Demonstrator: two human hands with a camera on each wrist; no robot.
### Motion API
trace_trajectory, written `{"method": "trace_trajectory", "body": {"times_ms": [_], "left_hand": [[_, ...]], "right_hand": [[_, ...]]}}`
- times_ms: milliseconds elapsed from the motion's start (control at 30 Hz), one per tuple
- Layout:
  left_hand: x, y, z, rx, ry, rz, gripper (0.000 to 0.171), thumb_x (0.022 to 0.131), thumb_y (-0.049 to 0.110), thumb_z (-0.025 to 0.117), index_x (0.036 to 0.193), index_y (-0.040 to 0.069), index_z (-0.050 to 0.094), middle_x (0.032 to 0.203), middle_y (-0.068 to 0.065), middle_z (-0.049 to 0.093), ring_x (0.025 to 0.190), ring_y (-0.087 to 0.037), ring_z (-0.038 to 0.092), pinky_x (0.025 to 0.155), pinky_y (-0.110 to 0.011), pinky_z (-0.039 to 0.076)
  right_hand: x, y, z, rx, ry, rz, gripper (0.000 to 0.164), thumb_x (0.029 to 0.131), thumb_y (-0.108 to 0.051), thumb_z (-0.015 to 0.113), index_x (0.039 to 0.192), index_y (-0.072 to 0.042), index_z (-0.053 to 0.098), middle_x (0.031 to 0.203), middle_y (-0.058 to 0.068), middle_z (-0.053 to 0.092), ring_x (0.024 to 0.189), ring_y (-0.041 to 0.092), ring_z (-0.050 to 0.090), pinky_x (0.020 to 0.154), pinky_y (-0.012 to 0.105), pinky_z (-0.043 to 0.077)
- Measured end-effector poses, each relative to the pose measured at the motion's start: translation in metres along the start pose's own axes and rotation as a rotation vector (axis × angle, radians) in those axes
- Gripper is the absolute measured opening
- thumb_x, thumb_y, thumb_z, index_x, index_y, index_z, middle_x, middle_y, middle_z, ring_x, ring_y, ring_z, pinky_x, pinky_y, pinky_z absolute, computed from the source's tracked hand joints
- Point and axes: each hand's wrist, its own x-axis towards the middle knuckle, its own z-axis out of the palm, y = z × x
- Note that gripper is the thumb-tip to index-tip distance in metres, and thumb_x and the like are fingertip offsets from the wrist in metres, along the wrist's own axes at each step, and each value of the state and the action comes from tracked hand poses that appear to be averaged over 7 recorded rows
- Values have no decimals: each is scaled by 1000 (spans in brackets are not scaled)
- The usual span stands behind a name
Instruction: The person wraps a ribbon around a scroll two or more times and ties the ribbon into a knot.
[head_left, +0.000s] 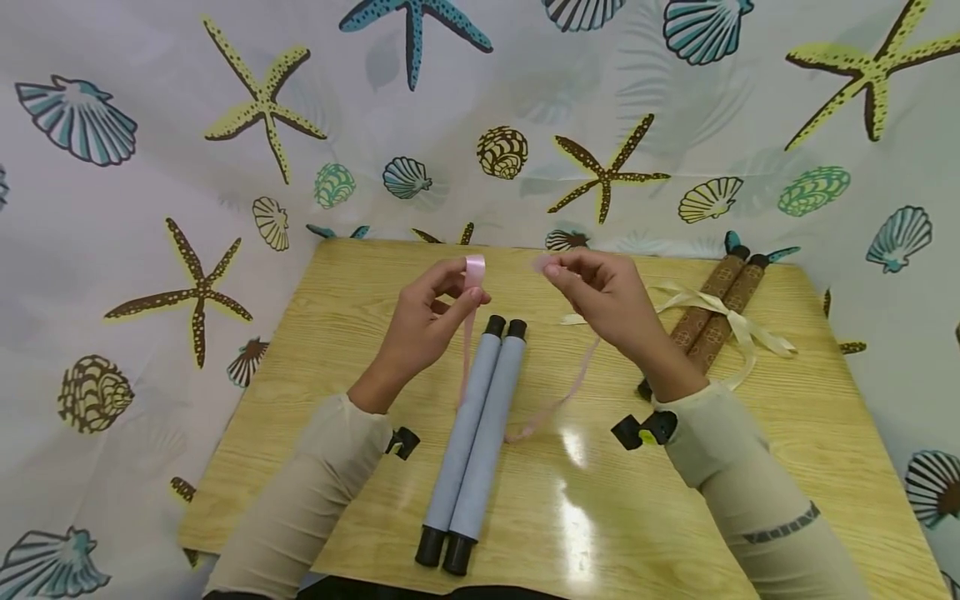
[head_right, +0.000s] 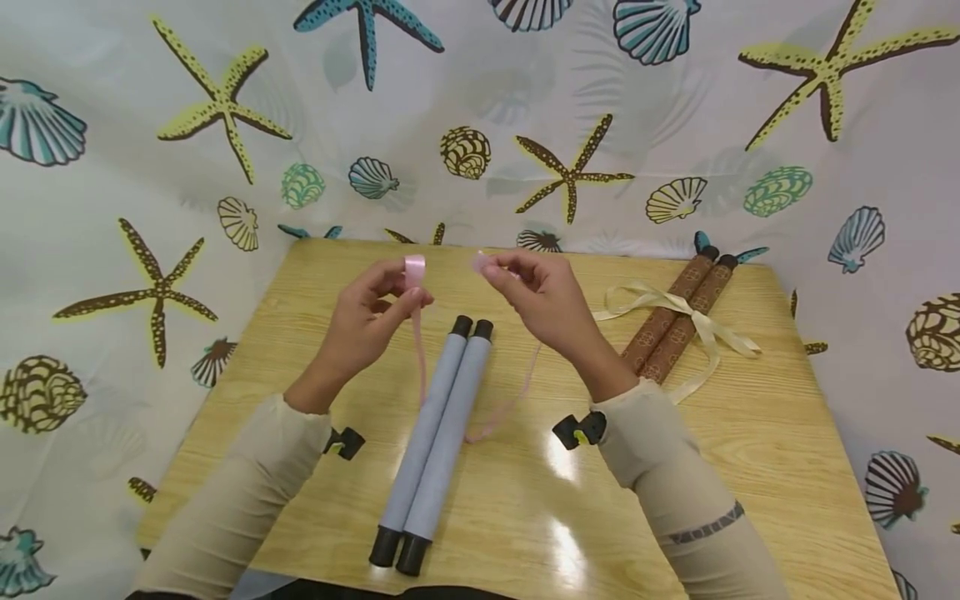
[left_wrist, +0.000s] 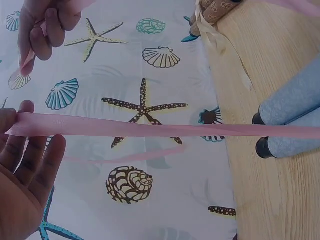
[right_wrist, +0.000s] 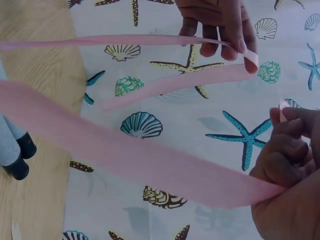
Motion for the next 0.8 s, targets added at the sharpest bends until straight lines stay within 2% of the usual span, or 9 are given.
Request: {"method": "trace_trajectory", "body": {"times_ms": [100, 267, 433, 600, 700, 800], "left_hand": [[0, 5, 2, -24, 1, 18, 28, 100, 10, 60, 127, 5, 61, 95, -15, 74, 86, -23, 69, 61, -23, 50], [0, 9, 4, -19, -41, 55, 36, 99, 8, 60, 135, 5, 57, 91, -15, 73, 77, -24, 66, 60, -23, 51], [-1, 11, 7, 18, -112, 100, 42, 98, 5, 62, 139, 3, 55, 89, -15, 73, 73, -27, 68, 61, -26, 54], [-1, 13, 7, 33, -145, 120, 45, 98, 6, 62, 142, 4, 52, 90, -13, 73, 73, -21, 68, 61, -30, 55], [-1, 13, 6, 30, -135, 117, 47, 98, 6, 62, 143, 5, 51, 90, -13, 73, 74, -21, 68, 63, -30, 56], [0, 13, 6, 15, -122, 108, 42, 98, 6, 62, 137, 2, 49, 89, -13, 74, 73, -20, 67, 63, -30, 56]], "right_hand": [[3, -6, 3, -66, -18, 51, 23, 101, -19, 59, 106, -1, 72, 63, -8, 49, 52, 9, 35, 52, 26, 36], [6, -10, 12, -98, -126, 150, 24, 102, -20, 58, 107, -1, 73, 70, -6, 57, 50, 8, 36, 49, 25, 34], [11, -13, 20, -102, -213, 138, 23, 102, -15, 57, 114, 0, 71, 80, 0, 67, 52, 8, 44, 52, 24, 41], [17, -23, 20, -114, -164, 97, 20, 101, -13, 59, 109, -1, 72, 81, 5, 70, 52, 9, 45, 52, 24, 43], [20, -31, 18, -125, -137, 77, 19, 100, -12, 60, 109, 0, 73, 79, 4, 69, 50, 9, 44, 50, 24, 41], [23, -38, 18, -130, -137, 64, 19, 99, -11, 61, 107, 1, 73, 78, 3, 68, 49, 9, 43, 49, 24, 40]]}}
